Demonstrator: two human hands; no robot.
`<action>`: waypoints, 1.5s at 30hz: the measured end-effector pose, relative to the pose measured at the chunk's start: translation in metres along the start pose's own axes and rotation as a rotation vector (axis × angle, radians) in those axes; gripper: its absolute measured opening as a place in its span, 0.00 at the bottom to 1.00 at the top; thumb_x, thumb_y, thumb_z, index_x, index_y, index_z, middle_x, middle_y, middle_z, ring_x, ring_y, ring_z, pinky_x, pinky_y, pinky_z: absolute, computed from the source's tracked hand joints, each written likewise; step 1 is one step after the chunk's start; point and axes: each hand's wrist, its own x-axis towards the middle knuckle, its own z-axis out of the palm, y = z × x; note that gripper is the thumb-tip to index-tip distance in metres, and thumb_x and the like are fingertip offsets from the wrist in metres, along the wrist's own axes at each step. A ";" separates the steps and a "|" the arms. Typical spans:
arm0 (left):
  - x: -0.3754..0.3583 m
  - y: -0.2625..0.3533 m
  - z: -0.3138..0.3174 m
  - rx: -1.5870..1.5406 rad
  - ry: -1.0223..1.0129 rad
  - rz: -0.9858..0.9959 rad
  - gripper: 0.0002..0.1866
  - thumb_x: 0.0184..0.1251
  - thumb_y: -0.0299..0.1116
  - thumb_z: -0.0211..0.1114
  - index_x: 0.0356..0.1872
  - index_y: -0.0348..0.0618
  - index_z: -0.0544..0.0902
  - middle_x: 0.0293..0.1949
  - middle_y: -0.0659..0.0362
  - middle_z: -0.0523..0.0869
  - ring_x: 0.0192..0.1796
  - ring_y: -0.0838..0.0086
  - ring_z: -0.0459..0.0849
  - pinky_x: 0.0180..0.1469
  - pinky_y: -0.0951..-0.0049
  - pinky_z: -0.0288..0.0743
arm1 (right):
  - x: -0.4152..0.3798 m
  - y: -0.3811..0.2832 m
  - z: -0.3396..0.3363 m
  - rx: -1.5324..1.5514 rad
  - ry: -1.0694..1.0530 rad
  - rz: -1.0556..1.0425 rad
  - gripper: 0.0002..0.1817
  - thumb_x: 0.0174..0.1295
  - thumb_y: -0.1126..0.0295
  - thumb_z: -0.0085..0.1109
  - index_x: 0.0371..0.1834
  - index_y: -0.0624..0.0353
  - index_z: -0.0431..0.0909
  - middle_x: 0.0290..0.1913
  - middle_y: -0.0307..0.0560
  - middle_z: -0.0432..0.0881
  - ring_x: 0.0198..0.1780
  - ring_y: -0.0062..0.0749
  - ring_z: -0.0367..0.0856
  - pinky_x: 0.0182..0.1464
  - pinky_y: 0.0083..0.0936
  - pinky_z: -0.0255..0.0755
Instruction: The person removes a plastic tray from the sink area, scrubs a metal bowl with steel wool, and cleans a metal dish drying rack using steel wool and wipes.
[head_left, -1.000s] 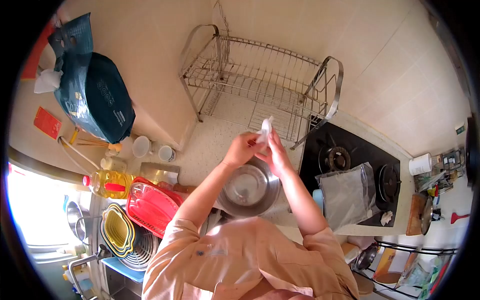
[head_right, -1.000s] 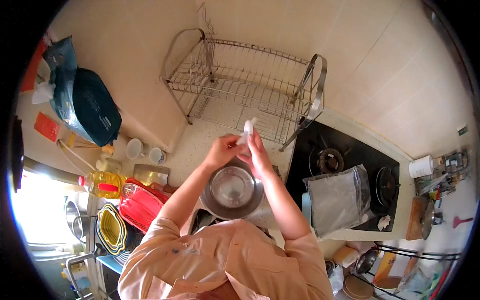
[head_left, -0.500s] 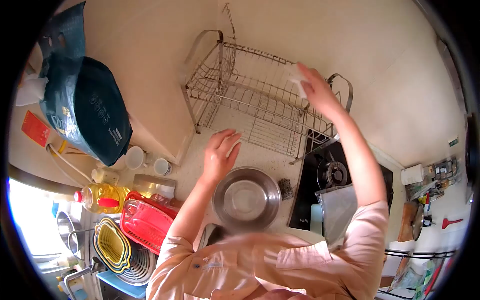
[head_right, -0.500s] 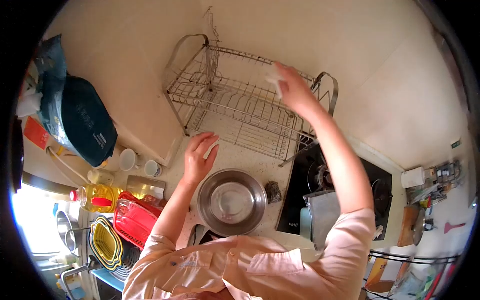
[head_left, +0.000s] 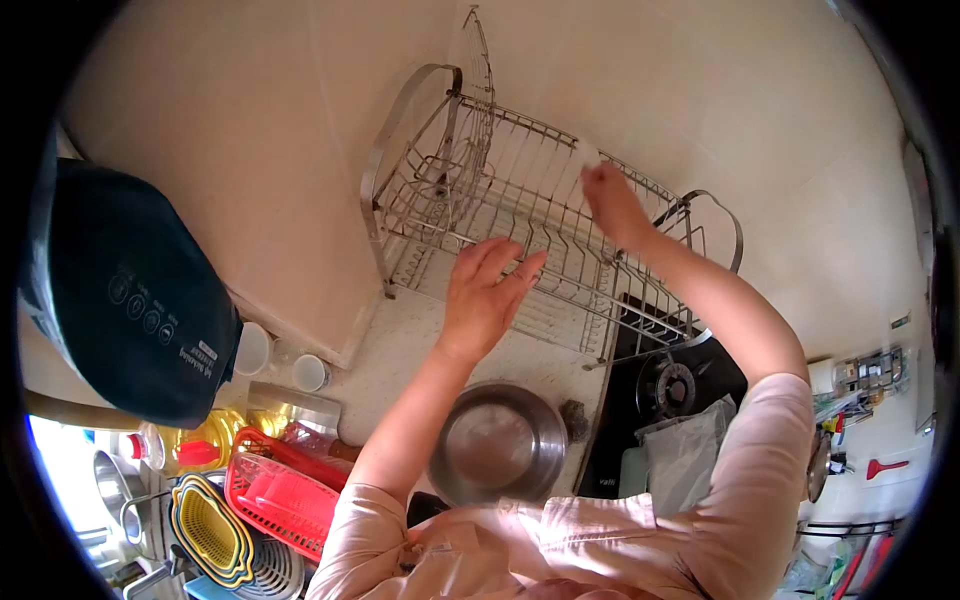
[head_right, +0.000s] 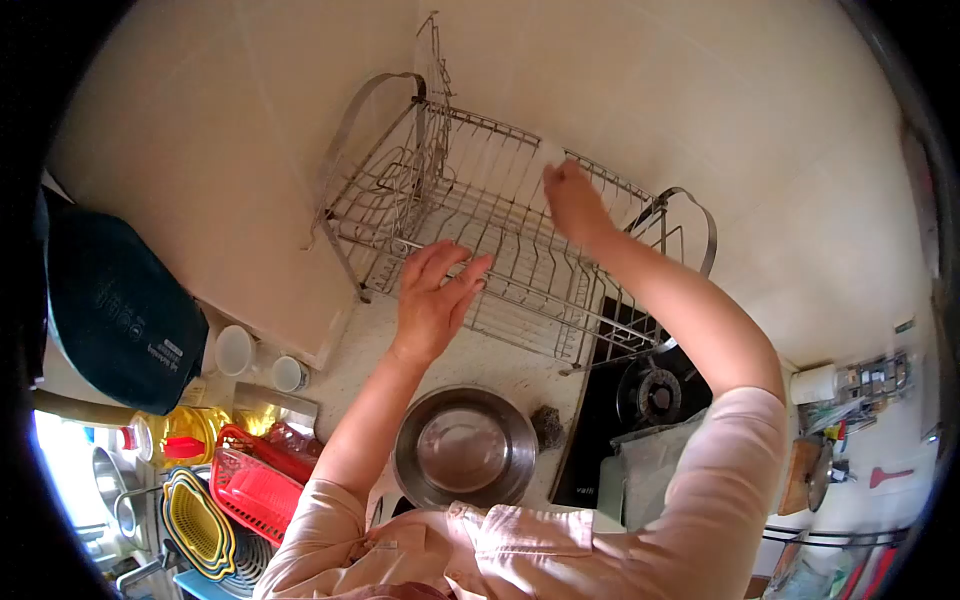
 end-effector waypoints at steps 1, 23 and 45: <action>0.001 -0.001 0.001 -0.006 0.005 -0.002 0.17 0.47 0.28 0.68 0.43 0.51 0.83 0.44 0.62 0.76 0.51 0.64 0.72 0.49 0.64 0.69 | -0.017 0.003 0.005 -0.013 -0.054 -0.017 0.07 0.60 0.69 0.55 0.32 0.62 0.80 0.39 0.49 0.75 0.40 0.40 0.76 0.42 0.32 0.71; 0.000 0.000 -0.001 -0.055 0.022 -0.037 0.17 0.48 0.27 0.68 0.43 0.53 0.83 0.42 0.63 0.77 0.51 0.64 0.72 0.51 0.65 0.68 | 0.037 -0.010 0.012 -0.273 0.022 -0.308 0.04 0.55 0.74 0.57 0.32 0.61 0.77 0.39 0.52 0.77 0.41 0.47 0.76 0.44 0.34 0.71; 0.000 -0.004 -0.001 -0.053 0.022 -0.037 0.17 0.49 0.29 0.68 0.43 0.55 0.82 0.43 0.64 0.76 0.52 0.65 0.72 0.51 0.65 0.69 | 0.068 -0.043 0.014 -0.208 0.140 -0.385 0.05 0.58 0.73 0.55 0.31 0.63 0.79 0.40 0.52 0.77 0.42 0.44 0.77 0.44 0.34 0.72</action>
